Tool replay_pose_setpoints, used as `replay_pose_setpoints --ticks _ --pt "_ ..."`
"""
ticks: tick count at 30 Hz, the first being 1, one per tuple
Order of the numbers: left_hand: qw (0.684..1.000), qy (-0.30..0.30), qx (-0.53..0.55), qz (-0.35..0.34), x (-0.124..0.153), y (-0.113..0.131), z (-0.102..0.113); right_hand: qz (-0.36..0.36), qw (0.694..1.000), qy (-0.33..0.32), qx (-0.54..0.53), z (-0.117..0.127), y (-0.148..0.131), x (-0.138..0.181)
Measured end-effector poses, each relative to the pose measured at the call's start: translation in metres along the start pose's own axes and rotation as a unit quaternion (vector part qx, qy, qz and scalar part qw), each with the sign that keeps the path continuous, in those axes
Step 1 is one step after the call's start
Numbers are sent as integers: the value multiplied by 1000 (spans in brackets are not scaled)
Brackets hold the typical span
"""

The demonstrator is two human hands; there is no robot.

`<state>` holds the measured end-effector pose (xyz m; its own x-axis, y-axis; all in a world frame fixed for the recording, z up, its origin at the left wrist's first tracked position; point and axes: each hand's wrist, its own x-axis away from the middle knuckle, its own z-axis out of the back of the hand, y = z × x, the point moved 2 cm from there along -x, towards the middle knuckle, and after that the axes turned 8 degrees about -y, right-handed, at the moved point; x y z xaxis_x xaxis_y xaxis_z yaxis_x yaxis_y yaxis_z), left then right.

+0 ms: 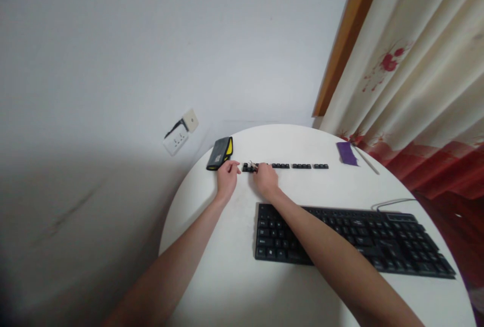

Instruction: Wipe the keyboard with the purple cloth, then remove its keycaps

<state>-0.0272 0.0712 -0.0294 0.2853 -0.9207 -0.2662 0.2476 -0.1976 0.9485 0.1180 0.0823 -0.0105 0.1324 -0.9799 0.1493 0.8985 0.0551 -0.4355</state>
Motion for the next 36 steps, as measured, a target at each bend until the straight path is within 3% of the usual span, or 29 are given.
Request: replay_pose_setpoints --ticks 27,31,36 --pt "999 16 -33 4 -2 -10 3 2 1000 4 -29 -1 4 1" --pt "999 18 -35 5 -2 -10 3 11 999 14 -51 12 3 5" --pt "999 21 -35 4 0 -7 3 59 992 37 -106 51 10 14"
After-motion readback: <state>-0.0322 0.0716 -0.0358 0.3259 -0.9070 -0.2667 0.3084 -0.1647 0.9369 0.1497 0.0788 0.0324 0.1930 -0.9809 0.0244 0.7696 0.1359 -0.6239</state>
